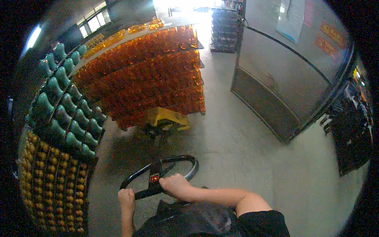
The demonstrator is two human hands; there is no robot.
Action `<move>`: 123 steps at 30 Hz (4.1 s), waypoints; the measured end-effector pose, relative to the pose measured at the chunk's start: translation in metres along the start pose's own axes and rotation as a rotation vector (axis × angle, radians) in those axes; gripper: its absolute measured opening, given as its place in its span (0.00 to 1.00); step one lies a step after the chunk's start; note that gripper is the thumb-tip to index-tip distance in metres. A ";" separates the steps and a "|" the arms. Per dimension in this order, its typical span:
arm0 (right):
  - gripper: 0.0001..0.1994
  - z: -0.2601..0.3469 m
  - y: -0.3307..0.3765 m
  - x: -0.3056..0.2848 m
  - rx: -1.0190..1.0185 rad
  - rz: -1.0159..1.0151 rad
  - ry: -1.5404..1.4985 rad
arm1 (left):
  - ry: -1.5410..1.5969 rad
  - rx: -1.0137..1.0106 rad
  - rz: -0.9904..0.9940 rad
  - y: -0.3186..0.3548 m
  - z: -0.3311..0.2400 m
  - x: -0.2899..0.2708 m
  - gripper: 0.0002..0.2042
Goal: The person operates a manual pallet jack to transport a large stack of amber-colored bottles through a warehouse. They navigate the pallet jack between rows of stacked inventory, maneuvering around corners and other stored goods to reposition the load.
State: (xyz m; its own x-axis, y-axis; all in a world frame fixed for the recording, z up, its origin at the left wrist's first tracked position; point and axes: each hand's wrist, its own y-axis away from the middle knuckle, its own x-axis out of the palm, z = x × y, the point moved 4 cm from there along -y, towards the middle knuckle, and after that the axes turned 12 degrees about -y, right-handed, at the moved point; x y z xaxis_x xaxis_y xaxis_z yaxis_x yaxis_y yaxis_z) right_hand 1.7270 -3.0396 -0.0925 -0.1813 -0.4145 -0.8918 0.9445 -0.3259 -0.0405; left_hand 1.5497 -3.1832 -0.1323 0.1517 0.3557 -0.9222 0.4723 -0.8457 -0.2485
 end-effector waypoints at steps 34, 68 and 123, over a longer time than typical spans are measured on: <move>0.11 0.241 0.384 0.122 -0.011 0.221 0.010 | 0.030 -0.082 -0.095 0.479 -0.096 -0.085 0.16; 0.10 0.445 0.692 0.170 -0.080 0.208 0.075 | 0.066 -0.194 -0.072 0.850 -0.199 -0.179 0.15; 0.15 0.560 0.876 0.263 -0.084 0.090 0.285 | -0.099 -0.311 -0.399 1.101 -0.241 -0.179 0.13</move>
State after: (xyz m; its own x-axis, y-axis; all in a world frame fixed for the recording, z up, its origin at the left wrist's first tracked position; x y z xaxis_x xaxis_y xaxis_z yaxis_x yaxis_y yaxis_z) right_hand 2.3540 -3.9098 -0.1100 -0.0228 -0.1793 -0.9835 0.9748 -0.2223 0.0179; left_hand 2.2516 -4.0818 -0.1693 -0.1684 0.5745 -0.8010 0.7147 -0.4884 -0.5006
